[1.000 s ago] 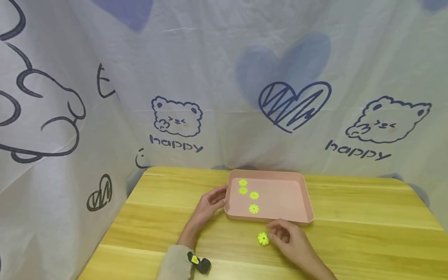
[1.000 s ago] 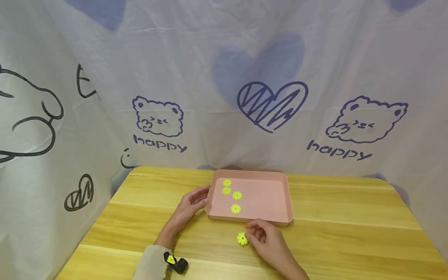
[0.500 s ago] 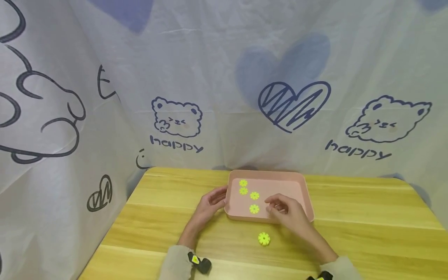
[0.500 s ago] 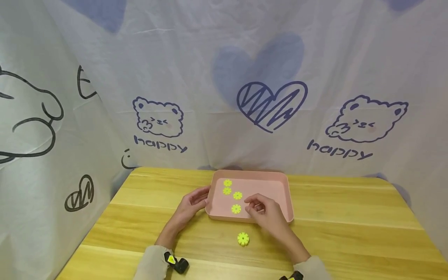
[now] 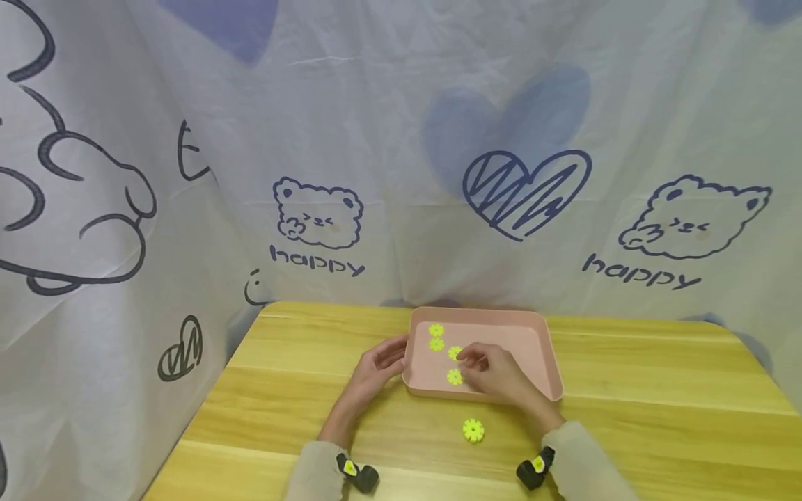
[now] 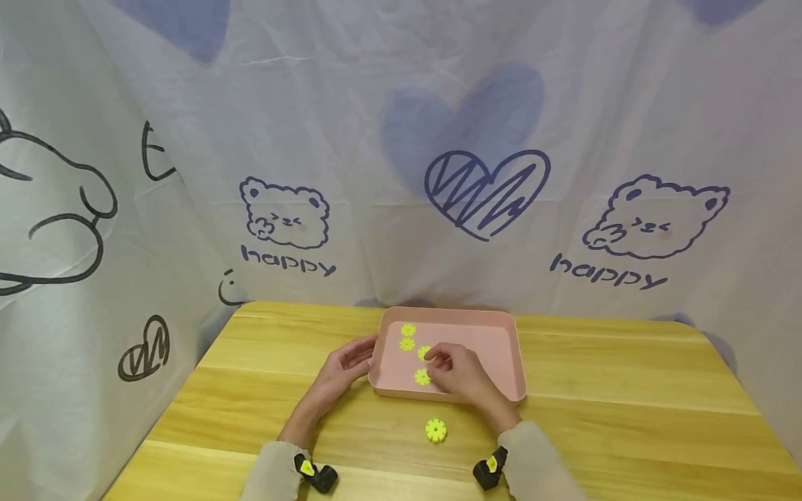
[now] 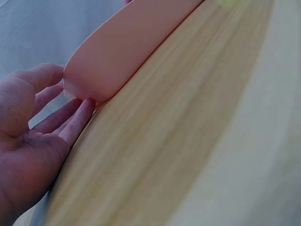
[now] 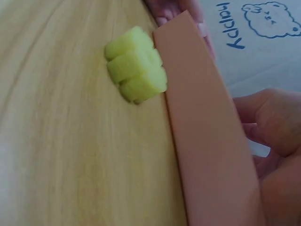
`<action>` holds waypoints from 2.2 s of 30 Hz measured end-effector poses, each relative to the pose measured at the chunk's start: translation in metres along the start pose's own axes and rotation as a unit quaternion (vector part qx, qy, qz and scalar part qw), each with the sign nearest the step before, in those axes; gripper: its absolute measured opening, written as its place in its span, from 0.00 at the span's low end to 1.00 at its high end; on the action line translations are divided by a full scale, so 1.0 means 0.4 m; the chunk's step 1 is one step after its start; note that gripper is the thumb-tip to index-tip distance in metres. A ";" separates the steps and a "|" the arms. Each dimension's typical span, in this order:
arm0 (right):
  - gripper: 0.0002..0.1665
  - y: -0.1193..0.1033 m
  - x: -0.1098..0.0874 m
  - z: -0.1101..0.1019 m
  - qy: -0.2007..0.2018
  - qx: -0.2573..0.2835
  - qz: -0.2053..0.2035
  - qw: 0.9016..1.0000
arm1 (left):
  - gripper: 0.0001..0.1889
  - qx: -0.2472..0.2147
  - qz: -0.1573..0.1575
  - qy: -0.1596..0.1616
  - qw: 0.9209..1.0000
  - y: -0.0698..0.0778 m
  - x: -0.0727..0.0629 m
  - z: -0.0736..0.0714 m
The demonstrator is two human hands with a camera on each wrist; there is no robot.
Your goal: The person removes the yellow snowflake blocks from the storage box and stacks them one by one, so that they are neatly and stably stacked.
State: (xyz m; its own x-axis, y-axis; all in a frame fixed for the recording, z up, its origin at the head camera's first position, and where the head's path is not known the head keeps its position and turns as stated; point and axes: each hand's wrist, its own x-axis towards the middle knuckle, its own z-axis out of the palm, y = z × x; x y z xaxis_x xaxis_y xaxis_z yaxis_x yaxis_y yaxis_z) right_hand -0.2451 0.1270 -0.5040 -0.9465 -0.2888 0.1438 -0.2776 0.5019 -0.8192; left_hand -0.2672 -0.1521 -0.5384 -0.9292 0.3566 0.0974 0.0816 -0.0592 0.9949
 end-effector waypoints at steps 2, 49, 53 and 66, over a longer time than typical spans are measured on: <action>0.10 0.003 0.004 0.004 -0.011 -0.004 0.000 1.000 | 0.26 0.000 0.000 0.001 1.000 -0.002 0.000 0.000; 0.13 -0.034 -0.044 -0.032 0.071 0.050 0.008 0.996 | 0.27 -0.004 -0.002 -0.006 1.000 0.008 -0.005 0.001; 0.13 -0.041 -0.066 -0.038 0.064 0.098 0.028 0.993 | 0.27 -0.002 -0.002 -0.008 1.000 0.008 -0.006 0.000; 0.19 -0.034 -0.187 -0.057 0.008 0.223 0.006 0.975 | 0.27 0.007 -0.003 -0.005 1.000 0.009 -0.004 -0.001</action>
State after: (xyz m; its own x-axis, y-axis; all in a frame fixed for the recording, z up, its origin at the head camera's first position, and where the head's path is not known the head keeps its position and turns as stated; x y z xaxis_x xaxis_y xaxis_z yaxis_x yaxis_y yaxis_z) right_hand -0.1743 0.1602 -0.4909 -0.9527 -0.2704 0.1389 -0.1715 0.1005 -0.9801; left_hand -0.2655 -0.1532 -0.5350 -0.9262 0.3659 0.0907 0.0805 -0.0432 0.9958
